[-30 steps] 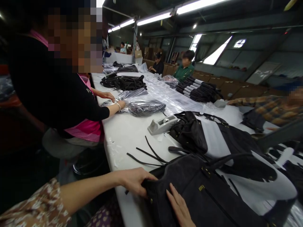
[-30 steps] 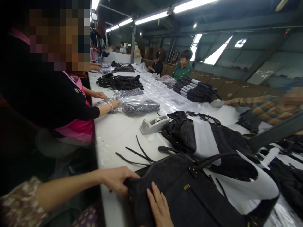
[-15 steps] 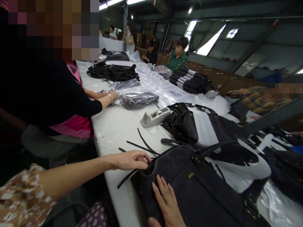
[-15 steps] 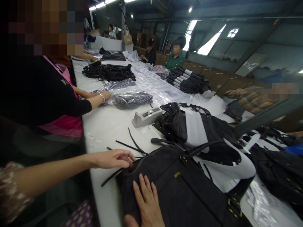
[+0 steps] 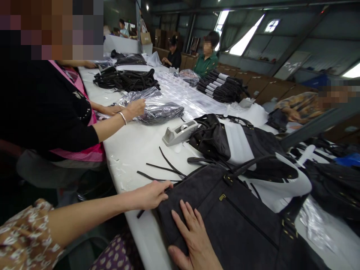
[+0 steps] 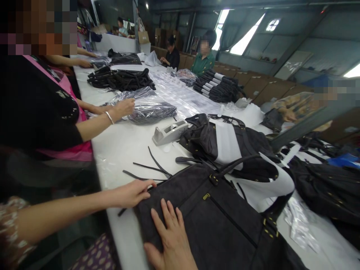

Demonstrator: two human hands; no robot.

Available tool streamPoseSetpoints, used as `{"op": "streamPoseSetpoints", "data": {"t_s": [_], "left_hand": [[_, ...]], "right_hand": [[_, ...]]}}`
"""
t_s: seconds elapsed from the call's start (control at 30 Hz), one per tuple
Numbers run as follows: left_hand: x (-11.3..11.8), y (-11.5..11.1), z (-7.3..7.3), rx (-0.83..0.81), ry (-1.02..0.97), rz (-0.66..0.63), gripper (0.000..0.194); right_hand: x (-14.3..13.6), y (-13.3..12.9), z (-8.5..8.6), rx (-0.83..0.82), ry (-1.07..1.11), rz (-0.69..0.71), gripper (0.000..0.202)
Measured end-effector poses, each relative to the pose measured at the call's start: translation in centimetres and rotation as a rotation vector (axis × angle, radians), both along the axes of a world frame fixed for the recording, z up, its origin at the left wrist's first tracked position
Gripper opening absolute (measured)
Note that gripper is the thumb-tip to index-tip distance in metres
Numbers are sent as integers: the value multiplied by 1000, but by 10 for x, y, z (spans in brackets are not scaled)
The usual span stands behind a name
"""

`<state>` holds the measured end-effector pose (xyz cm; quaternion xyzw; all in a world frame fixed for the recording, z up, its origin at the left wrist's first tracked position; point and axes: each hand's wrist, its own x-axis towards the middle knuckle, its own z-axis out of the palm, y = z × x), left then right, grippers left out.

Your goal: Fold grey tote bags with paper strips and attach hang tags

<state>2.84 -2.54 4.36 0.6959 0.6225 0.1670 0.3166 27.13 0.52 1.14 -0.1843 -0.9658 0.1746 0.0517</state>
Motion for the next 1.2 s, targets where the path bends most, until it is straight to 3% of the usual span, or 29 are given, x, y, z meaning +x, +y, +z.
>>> {"op": "streamPoseSetpoints", "data": {"t_s": [0.1, 0.17, 0.23, 0.33, 0.4, 0.5, 0.67, 0.87, 0.93, 1.03, 1.2], "left_hand": [[-3, -8, -18, 34, 72, 63, 34], [-1, -11, -15, 58, 162, 82, 34], [8, -9, -2, 129, 254, 51, 34], [32, -1, 19, 334, 284, -197, 40], [48, 3, 24, 429, 250, -414, 44], [59, 7, 9, 410, 234, -575, 60], [50, 2, -30, 347, 205, -468, 86], [49, -6, -42, 408, 208, -432, 86], [49, -7, -43, 417, 234, -442, 83], [49, -9, -43, 435, 275, -460, 76], [48, -11, -41, 451, 366, -498, 65]], "right_hand": [[-1, 0, 1, -50, -27, -18, 72], [-1, 1, 0, -65, -35, -22, 72], [-1, 2, -5, -72, -34, -10, 73], [-2, 4, -13, -76, -15, 21, 75], [-3, 5, -17, -81, 19, 25, 76], [-4, 6, -20, -96, 57, 10, 74], [-1, 6, -6, -149, 66, 9, 73], [3, 2, 16, -130, 225, -35, 60], [16, -1, 17, -89, 211, -63, 61], [62, -15, 17, -11, 41, -199, 67], [170, -64, 21, 146, -245, -626, 52]]}}
